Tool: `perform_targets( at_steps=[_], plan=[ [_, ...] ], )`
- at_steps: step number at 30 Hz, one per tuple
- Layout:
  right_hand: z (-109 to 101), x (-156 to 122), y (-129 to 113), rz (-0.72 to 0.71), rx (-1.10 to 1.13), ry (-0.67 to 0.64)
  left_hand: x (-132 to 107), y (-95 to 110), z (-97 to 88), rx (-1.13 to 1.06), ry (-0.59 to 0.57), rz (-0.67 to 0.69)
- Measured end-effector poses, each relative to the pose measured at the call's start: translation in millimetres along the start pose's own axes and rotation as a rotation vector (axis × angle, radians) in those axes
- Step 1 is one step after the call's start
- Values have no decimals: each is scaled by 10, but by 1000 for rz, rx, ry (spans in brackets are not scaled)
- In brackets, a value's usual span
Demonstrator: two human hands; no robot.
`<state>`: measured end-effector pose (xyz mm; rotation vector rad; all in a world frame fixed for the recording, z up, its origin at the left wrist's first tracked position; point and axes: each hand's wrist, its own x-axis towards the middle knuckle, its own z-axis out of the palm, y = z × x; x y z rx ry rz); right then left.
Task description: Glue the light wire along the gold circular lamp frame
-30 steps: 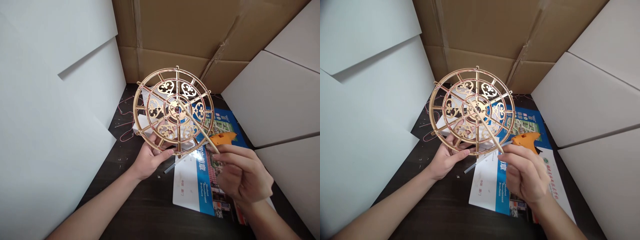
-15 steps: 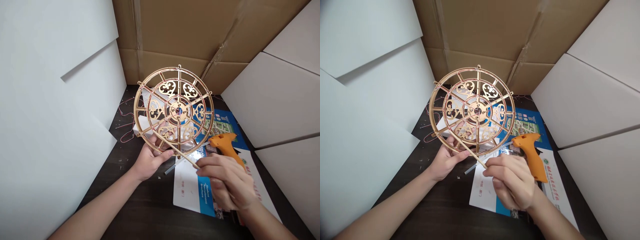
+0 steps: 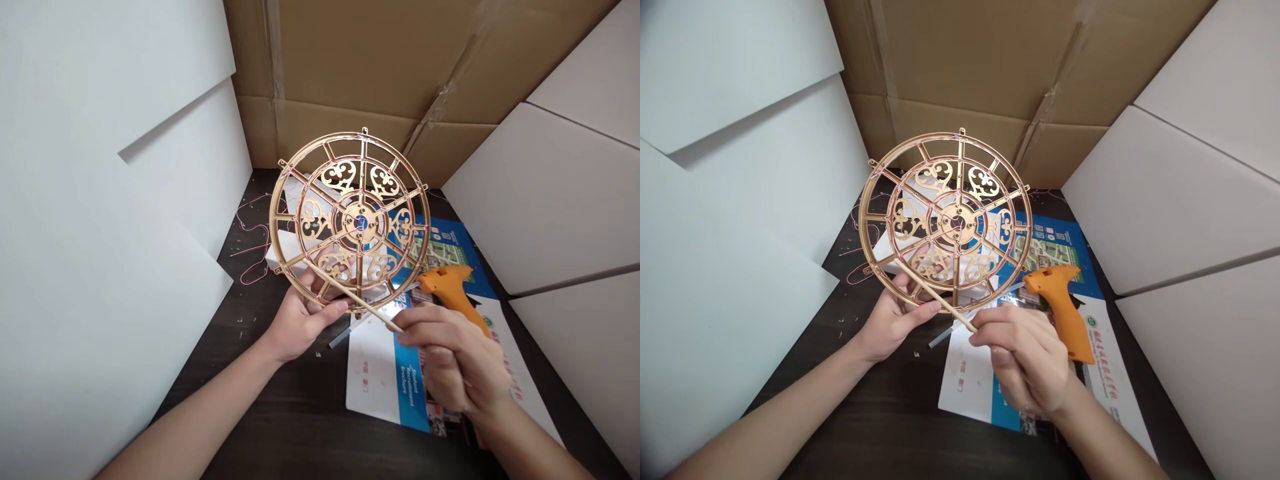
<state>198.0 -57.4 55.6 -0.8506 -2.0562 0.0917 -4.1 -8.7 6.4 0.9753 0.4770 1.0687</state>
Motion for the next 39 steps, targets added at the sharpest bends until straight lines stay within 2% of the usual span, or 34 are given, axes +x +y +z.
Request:
perform_targets(
  at_steps=[6, 17, 27, 30, 35, 37, 39],
  plan=[
    [43, -28, 11, 40, -3, 26, -3, 3, 13, -6, -3, -37],
    [44, -28, 54, -14, 25, 73, -3, -29, -1, -57, -28, -18],
    [22, 7, 26, -48, 74, 44, -11, -19, 2, -48, -25, -11],
    [33, -15, 37, 51, 206, 58, -5, -22, 3, -54, -24, -6],
    [87, -61, 81, 442, 656, 110, 0, -31, -5, -6, -13, 10],
    [107, -49, 98, 497, 775, 87, -3, -35, -3, 3, -2, -7],
    [122, -28, 114, 488, 821, 77, -5, -34, 7, -32, 2, -30]
  ],
)
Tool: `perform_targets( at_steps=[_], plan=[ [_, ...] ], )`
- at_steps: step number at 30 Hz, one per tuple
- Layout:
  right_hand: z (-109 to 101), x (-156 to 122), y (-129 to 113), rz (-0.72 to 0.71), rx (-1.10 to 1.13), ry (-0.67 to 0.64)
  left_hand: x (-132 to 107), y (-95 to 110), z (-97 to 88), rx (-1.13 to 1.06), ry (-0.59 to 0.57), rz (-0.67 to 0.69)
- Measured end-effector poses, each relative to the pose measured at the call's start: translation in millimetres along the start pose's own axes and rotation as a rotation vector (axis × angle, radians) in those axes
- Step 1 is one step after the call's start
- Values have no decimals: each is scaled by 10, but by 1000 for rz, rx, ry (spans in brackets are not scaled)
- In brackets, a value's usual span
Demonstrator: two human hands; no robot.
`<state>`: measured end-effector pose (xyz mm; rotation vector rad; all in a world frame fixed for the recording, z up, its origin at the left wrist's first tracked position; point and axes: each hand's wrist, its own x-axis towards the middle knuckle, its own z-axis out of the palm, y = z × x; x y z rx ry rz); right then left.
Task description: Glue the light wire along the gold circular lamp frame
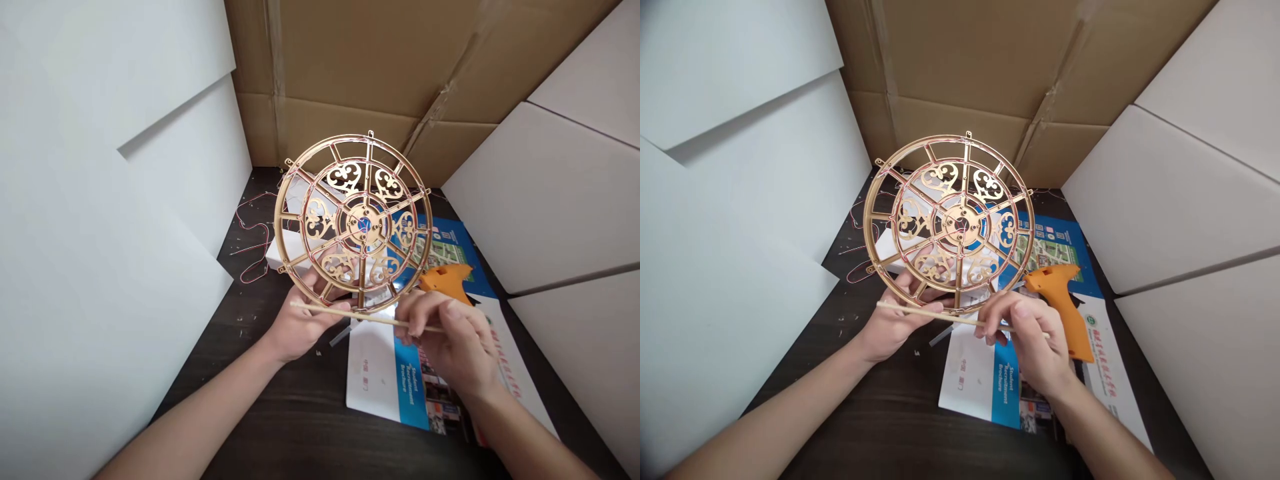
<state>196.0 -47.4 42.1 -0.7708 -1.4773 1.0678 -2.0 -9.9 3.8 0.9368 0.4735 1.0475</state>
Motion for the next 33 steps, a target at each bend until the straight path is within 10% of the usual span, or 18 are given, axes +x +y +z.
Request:
perform_targets(
  at_steps=[33],
  plan=[
    [-25, -33, 28, -53, -109, 259, -6, -13, -16, -48, -44, 7]
  ],
)
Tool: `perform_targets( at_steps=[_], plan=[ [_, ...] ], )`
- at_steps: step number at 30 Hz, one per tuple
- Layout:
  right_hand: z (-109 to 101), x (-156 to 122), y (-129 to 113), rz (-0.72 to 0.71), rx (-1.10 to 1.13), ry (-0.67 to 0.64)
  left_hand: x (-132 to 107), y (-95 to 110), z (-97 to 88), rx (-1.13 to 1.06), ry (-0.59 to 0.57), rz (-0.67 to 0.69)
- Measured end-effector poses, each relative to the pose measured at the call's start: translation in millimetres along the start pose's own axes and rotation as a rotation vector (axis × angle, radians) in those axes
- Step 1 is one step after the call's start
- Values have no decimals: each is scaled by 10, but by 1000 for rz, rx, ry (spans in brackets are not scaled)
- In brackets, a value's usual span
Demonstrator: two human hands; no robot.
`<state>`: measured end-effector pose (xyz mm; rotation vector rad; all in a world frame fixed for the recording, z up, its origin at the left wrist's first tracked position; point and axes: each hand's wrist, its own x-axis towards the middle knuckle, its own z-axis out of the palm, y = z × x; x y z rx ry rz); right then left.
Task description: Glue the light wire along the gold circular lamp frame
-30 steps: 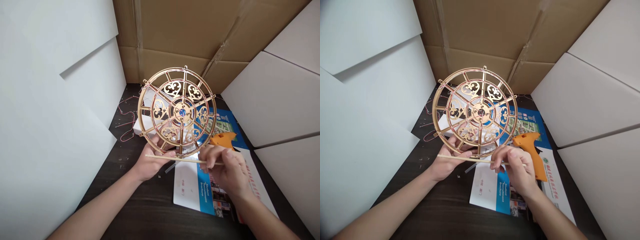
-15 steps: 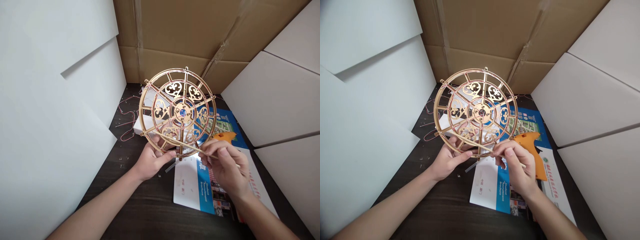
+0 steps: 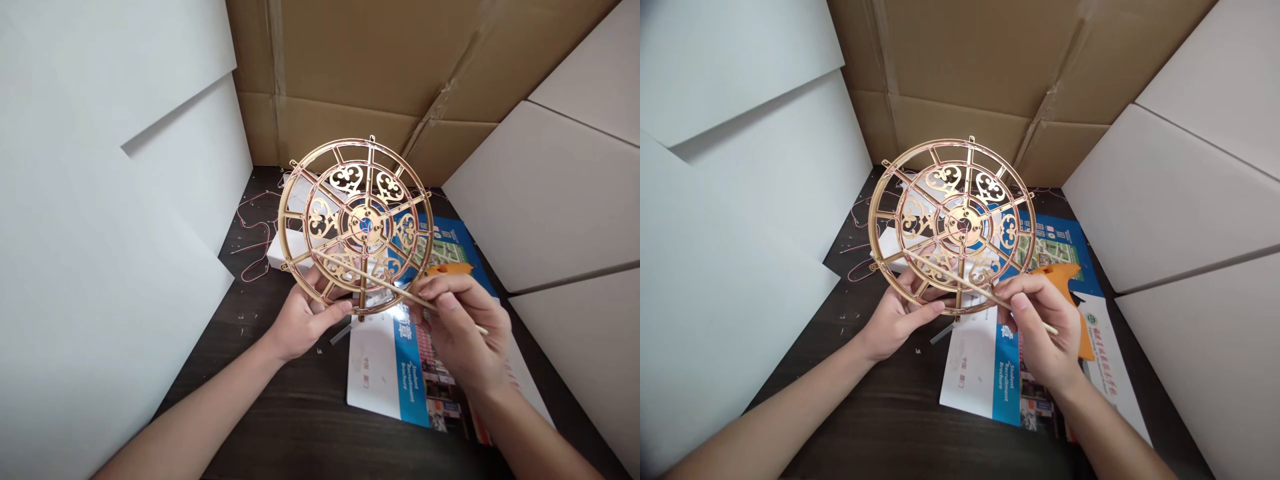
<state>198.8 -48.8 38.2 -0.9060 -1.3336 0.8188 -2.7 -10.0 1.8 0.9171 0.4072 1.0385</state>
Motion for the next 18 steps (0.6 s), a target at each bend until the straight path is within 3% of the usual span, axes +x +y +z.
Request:
perform_targets(
  at_steps=[10, 13, 18],
  plan=[
    [8, 22, -23, -27, 7, 18, 5, -3, 6, 11, 2, 16],
    [17, 22, -23, -91, 10, 17, 6, 8, 16, -5, -9, 16],
    [-18, -18, -5, -152, -34, 99, 3, 31, 33, 15, -6, 16]
  ],
)
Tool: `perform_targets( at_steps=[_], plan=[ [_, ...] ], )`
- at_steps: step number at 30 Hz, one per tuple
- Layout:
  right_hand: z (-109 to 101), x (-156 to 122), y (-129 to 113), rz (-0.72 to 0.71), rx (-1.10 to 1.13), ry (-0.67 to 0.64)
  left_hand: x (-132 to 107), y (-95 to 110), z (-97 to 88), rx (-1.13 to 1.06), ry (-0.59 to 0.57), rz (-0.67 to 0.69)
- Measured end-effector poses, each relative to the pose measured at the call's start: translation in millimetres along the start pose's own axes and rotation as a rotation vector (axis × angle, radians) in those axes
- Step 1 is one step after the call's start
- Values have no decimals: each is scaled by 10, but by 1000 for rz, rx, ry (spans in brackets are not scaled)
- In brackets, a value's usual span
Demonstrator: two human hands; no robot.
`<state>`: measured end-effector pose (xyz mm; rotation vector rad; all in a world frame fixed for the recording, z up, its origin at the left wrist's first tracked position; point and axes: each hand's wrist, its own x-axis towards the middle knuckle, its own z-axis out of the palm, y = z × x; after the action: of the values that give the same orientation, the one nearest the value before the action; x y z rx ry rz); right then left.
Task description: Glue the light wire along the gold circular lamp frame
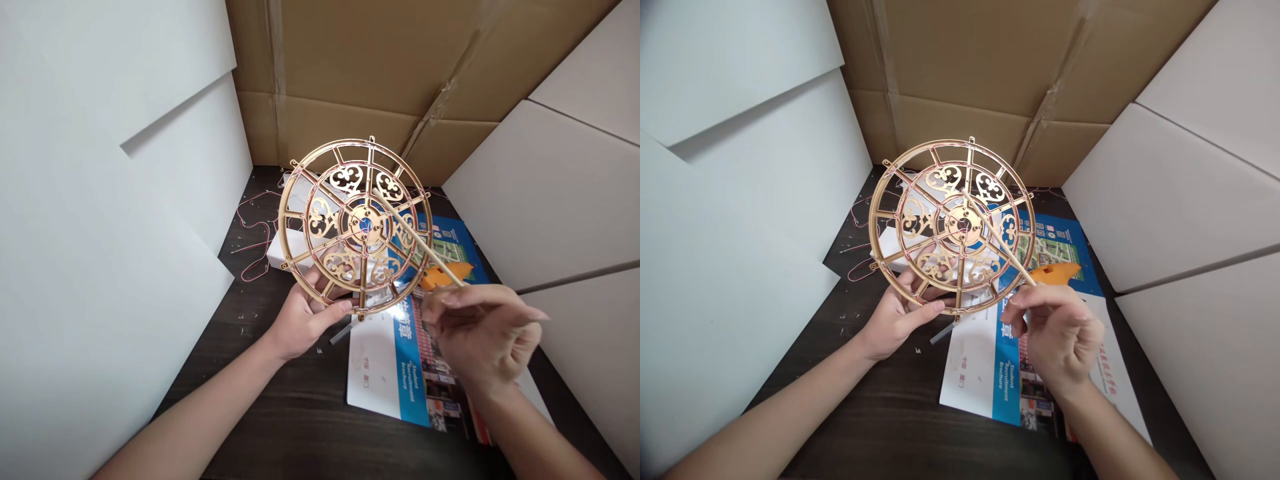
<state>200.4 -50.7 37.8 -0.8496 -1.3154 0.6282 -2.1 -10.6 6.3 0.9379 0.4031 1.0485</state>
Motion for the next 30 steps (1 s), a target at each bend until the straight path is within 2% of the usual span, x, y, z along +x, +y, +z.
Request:
perform_targets(
  at_steps=[3, 7, 11, 15, 20, 25, 30],
  plan=[
    [-32, -25, 27, -39, -105, -57, -3, -7, -5, 9, 5, -16],
    [-4, -20, 61, -185, -336, -252, 4, -28, -15, 3, -3, -23],
    [123, 65, 54, -322, -558, -336, 10, -51, -10, -1, -51, 1],
    [289, 230, 17, -522, -659, -412, -3, -65, 14, -10, -86, 22],
    [537, 350, 8, -635, -731, -378, -27, -69, 57, 49, -40, 45],
    [727, 286, 30, -656, -816, -297, -62, -92, 92, 51, 27, 92],
    [860, 201, -8, -675, -795, -273, -96, -69, 122, 96, 102, 191]
  ],
)
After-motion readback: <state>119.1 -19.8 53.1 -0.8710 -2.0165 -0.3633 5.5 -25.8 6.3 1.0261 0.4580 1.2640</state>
